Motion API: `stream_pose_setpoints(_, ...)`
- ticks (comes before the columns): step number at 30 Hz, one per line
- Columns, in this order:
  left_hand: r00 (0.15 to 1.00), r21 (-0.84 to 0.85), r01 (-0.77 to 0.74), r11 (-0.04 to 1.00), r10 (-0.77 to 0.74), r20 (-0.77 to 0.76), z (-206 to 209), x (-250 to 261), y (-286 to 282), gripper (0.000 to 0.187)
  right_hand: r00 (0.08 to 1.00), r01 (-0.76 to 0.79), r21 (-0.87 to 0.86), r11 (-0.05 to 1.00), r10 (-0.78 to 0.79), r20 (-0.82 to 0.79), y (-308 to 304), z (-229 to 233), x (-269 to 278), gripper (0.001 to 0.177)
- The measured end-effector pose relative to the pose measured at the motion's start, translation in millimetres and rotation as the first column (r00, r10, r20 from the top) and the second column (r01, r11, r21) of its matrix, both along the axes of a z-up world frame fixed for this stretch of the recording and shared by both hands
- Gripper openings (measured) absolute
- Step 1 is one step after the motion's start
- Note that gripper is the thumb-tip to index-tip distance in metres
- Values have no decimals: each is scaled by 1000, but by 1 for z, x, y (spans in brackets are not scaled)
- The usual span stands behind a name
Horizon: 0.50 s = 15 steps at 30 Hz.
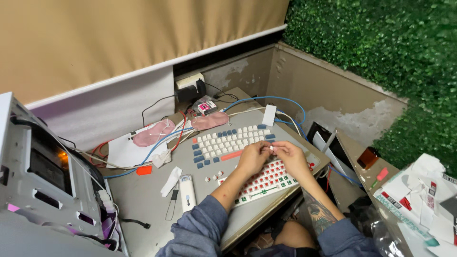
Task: The person inserts individual mechanical switches into a keyboard plate by hand, pressing them into place one at a time.
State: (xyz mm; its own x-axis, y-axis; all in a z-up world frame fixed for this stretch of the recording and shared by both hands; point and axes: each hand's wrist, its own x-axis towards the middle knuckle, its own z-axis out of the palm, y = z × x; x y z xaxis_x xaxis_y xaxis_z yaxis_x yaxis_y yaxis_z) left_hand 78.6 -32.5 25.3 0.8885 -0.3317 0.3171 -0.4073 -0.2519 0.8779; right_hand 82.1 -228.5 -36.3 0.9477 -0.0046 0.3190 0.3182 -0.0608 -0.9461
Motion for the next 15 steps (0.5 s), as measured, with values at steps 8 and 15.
stream_pose_setpoints(8,991,114,-27,993,12,132,2,-50,-1,23,978,6,-33,999,-13,-209,-24,-3,-51,23)
stream_pose_setpoints(15,970,254,11,967,-72,233,-1,-77,1,34,964,-11,-63,998,-6,-267,-30,5,-81,21)
